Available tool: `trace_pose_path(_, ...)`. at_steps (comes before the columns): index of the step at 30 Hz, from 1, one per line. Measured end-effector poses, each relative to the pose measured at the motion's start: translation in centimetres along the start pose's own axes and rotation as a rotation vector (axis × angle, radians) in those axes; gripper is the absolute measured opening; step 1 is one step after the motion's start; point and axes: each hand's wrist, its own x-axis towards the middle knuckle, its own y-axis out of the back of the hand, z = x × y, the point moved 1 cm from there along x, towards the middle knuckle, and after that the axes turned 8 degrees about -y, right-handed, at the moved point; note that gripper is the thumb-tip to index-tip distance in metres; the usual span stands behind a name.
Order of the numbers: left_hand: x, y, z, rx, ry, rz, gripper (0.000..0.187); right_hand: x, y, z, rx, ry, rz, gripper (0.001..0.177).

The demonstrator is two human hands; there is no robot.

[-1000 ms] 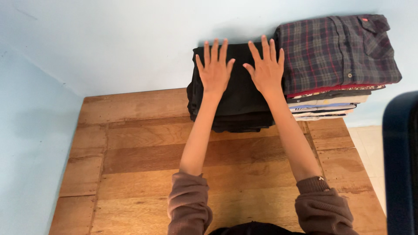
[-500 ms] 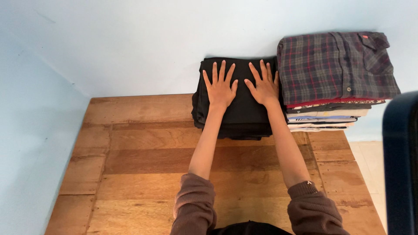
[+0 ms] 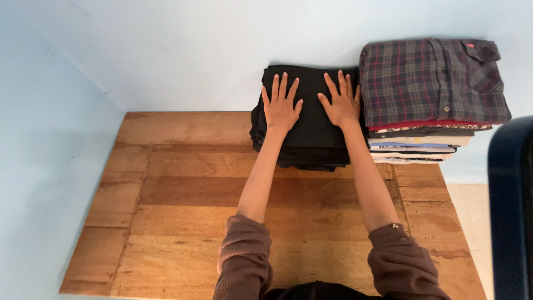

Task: The person folds pairs of dark trousers on a wooden table and places them on a stack of folded laundry.

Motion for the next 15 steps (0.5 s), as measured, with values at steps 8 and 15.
trace_pose_path(8,-12.7,7.8,-6.7,-0.186,0.189,-0.227,0.065,-4.9,2.7,-6.6,-0.042,0.245,0.157,0.067)
trace_pose_path(15,-31.7,15.6,-11.4,-0.498,0.593,-0.220,0.063,-19.2,2.7,-23.5,0.183,0.738,-0.088,0.052)
